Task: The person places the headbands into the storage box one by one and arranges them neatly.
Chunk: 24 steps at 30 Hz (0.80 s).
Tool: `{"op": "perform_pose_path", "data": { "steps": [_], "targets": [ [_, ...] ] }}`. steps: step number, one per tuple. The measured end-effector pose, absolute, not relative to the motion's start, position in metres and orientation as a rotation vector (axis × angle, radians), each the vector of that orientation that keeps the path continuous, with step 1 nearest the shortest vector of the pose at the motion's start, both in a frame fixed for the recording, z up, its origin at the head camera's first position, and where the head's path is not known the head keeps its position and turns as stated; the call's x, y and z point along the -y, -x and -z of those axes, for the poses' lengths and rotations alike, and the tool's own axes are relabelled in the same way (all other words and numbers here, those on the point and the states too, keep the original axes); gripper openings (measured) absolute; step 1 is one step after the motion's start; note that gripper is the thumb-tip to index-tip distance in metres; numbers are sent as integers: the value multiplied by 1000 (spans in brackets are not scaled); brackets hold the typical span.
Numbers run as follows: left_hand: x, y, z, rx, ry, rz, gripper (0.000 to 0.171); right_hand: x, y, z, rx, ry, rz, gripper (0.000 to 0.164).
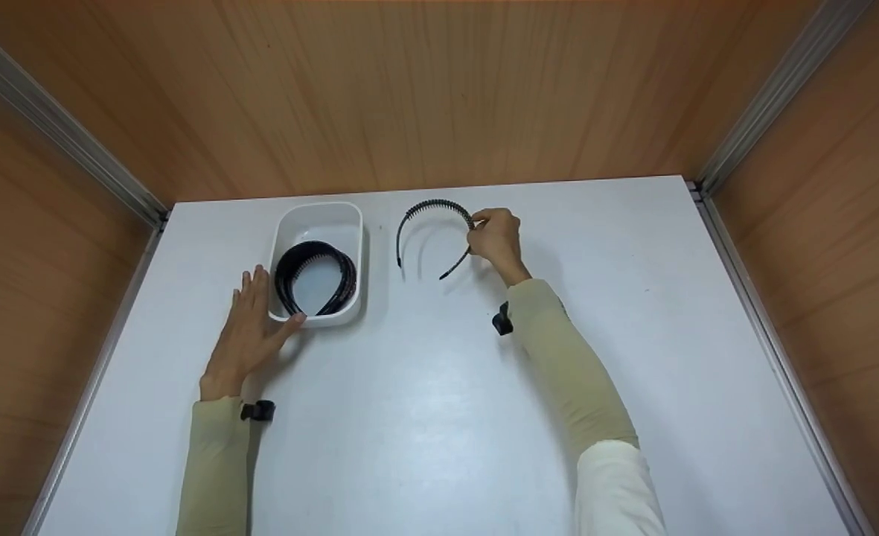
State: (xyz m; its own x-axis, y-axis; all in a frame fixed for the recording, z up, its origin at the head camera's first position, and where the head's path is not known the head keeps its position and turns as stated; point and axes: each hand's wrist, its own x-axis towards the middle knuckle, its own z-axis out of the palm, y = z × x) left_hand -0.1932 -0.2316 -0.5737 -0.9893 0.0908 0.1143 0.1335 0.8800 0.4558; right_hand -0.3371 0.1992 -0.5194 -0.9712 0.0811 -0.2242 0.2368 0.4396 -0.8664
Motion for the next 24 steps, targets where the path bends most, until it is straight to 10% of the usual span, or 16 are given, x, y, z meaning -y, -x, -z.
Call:
{"op": "perform_pose_path", "data": {
  "steps": [24],
  "targets": [
    [232, 194, 572, 2949, 163, 720, 113, -187, 333, 499, -2529, -173, 1592, 39]
  ]
}}
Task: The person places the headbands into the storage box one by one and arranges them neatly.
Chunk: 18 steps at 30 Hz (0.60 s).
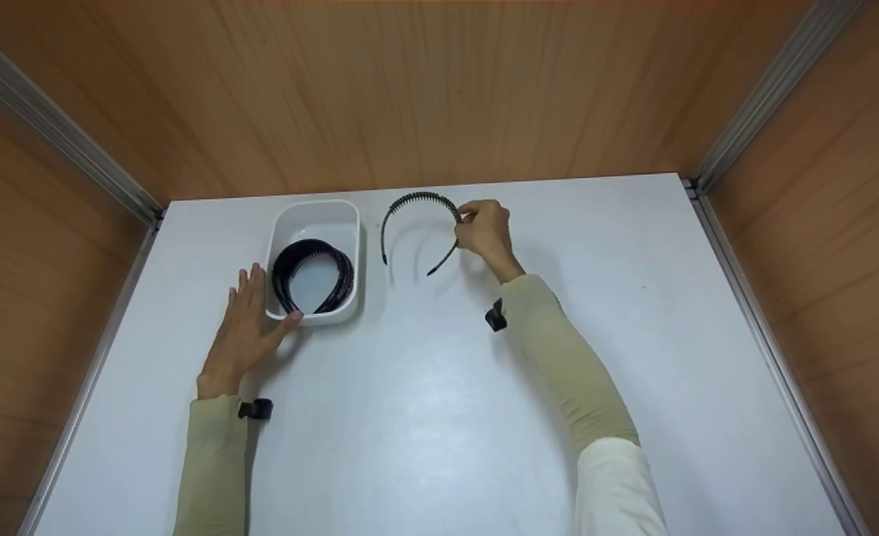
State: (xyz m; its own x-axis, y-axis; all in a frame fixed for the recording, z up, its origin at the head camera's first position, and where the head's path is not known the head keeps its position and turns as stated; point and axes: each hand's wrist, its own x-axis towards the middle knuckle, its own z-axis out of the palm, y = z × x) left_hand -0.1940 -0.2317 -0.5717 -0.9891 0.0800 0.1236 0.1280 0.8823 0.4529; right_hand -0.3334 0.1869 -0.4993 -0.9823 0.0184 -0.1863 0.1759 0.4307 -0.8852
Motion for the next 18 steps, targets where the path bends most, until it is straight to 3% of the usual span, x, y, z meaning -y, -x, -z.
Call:
{"op": "perform_pose_path", "data": {
  "steps": [18],
  "targets": [
    [231, 193, 575, 2930, 174, 747, 112, -171, 329, 489, -2496, -67, 1715, 37]
  ]
}}
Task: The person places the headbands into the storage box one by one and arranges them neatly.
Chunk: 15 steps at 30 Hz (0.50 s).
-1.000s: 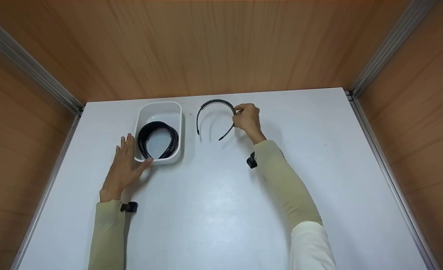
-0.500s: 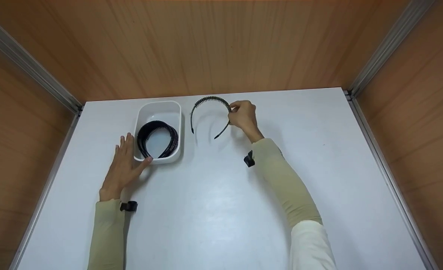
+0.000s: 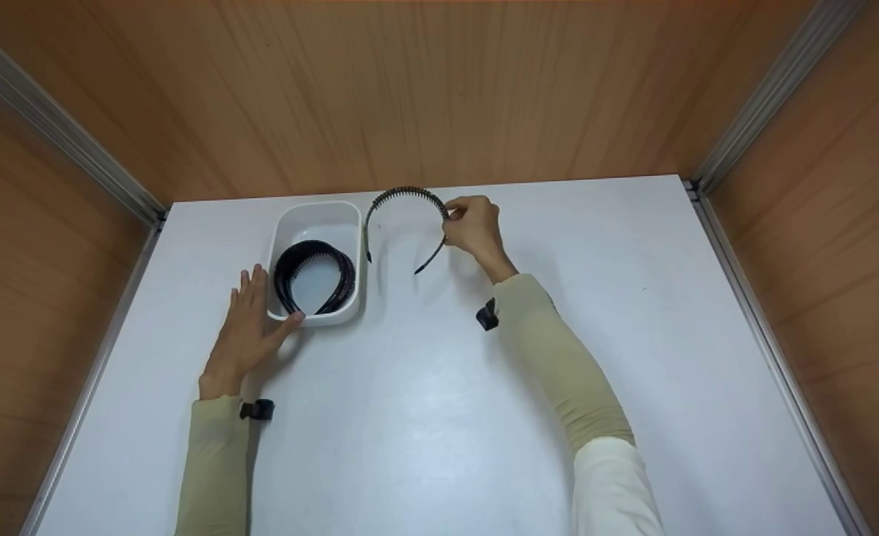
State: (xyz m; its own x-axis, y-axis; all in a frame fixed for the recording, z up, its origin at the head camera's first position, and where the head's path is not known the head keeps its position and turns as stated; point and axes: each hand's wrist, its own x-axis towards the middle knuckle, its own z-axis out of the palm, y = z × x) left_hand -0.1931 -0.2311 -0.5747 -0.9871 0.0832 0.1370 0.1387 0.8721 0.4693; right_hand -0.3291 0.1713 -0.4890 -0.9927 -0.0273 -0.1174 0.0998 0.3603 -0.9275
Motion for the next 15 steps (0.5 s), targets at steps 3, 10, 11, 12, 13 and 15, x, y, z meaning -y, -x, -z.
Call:
{"op": "perform_pose_path", "data": {
  "steps": [3, 10, 11, 12, 13, 15],
  "targets": [
    [231, 193, 575, 2924, 180, 747, 112, -170, 329, 486, -2487, -57, 1722, 37],
    [231, 195, 575, 2940, 162, 748, 113, -165, 328, 479, -2470, -30, 1721, 36],
    [231, 195, 574, 2947, 160, 747, 113, -164, 328, 479, -2463, -29, 1723, 36],
    [231, 195, 574, 2951, 158, 746, 113, -163, 327, 479, -2458, -25, 1725, 36],
    [230, 195, 574, 2954, 156, 747, 113, -162, 327, 478, -2454, -21, 1728, 36],
    [230, 195, 574, 2963, 155, 746, 113, -160, 326, 478, -2453, -12, 1729, 36]
  ]
}}
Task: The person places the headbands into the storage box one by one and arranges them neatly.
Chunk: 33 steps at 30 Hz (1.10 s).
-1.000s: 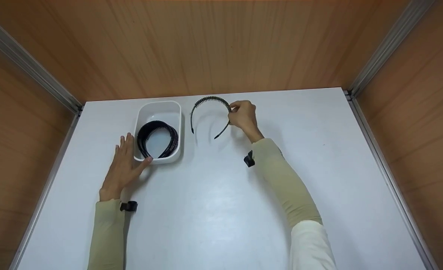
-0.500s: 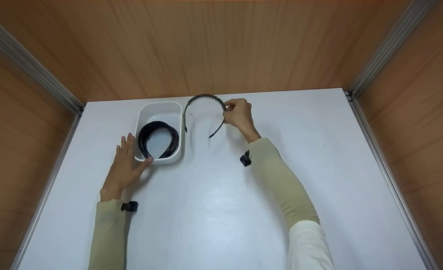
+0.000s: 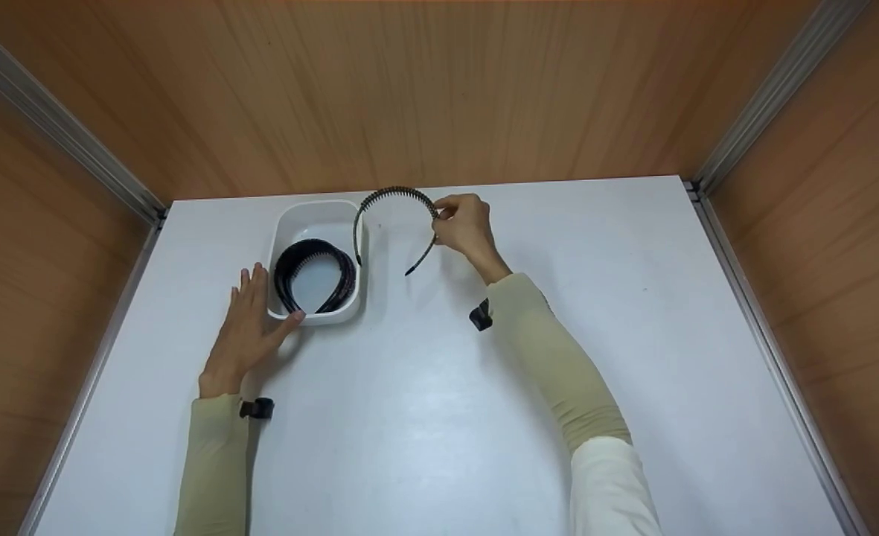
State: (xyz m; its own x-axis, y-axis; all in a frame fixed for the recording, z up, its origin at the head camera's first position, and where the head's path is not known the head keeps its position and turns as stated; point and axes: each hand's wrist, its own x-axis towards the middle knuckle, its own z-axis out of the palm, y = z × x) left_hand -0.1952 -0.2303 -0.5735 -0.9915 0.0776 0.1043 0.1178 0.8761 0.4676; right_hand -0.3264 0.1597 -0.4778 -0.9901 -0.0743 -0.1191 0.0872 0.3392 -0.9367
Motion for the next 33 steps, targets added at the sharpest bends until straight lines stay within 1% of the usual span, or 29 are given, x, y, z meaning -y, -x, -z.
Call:
{"op": "perform_pose_path", "data": {
  "steps": [18, 33],
  "targets": [
    [229, 198, 575, 2958, 160, 734, 114, -125, 321, 477, -2413, 131, 1793, 35],
    [224, 198, 573, 2976, 131, 729, 117, -93, 320, 475, -2458, 209, 1704, 34]
  ]
}}
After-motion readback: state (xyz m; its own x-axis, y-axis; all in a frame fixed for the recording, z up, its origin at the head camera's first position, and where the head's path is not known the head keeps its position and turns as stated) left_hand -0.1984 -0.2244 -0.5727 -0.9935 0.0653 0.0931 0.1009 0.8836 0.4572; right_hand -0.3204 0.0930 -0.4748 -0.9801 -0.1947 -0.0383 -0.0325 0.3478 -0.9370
